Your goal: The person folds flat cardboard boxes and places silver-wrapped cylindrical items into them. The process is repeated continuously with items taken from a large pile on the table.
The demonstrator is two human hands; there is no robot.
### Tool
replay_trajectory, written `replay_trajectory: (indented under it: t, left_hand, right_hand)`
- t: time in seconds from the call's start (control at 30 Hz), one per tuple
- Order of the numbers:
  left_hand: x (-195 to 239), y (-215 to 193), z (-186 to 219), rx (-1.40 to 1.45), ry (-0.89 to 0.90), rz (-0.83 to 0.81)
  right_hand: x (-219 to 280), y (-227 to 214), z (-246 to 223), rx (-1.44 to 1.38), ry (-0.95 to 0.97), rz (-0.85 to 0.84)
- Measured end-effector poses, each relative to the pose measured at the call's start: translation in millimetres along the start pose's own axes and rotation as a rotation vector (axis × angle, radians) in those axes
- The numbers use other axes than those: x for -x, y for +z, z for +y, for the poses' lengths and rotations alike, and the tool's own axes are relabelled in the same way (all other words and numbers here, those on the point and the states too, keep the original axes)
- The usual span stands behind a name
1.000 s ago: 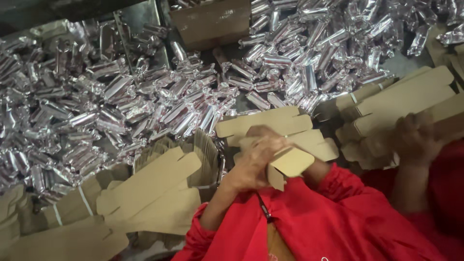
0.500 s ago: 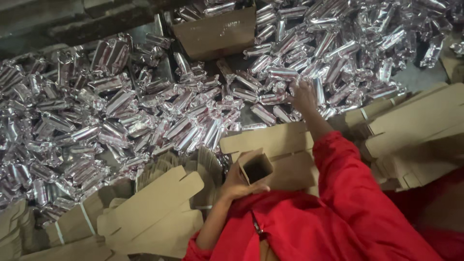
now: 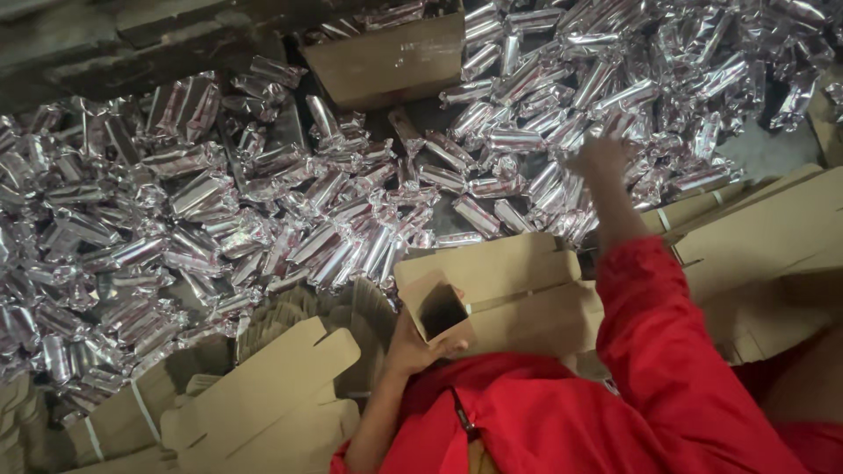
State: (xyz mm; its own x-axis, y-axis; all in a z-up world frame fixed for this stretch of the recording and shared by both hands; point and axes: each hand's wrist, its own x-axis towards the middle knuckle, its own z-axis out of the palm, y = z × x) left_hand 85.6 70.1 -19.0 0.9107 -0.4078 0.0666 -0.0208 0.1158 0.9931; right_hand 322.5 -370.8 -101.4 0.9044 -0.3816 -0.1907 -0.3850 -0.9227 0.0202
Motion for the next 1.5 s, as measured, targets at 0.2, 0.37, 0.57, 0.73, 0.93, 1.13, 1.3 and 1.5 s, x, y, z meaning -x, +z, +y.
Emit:
replay_trajectory:
  t: [0.2, 0.37, 0.57, 0.73, 0.93, 1.13, 1.3, 1.5]
  left_hand:
    - [3.5, 2.0, -16.2, -0.106, -0.06, 0.072]
    - [-2.2, -1.2, -27.5, -0.099, 0.04, 0.098]
    - [-13.9, 3.4, -21.5, 0.126, 0.029, 0.04]
    - [-14.9, 9.3, -4.2, -0.079, 0.097, 0.056]
    - [-5.9, 13.2, 23.4, 0.256, 0.018, -0.12]
    - [-0.4, 12.6, 30.9, 0.246, 0.211, -0.169]
    - [-1.0, 10.0, 33.9, 0.191, 0.171, -0.187]
    - [-2.7, 7.9, 32.3, 0.009, 0.323, -0.106]
  right_hand:
    - [-13.4, 44.9, -33.3, 0.094, -0.099, 0.001]
    - [21.7, -17.1, -24.0, -0.355, -0.362, 0.179]
    - [167.9, -153.7, -11.2, -1.101, -0.698, 0.219]
    - [261.9, -221.4, -47.6, -1.273, -1.272, 0.332]
    - [312.6, -239.9, -91.4, -0.595, -1.435, 0.218]
    - [334.7, -237.3, -95.7, -0.796, -1.353, 0.762]
    - [363.3, -213.4, -138.6, -0.588, -1.226, 1.037]
    - [373.0, -189.0, -142.0, -0.479, -1.323, 0.409]
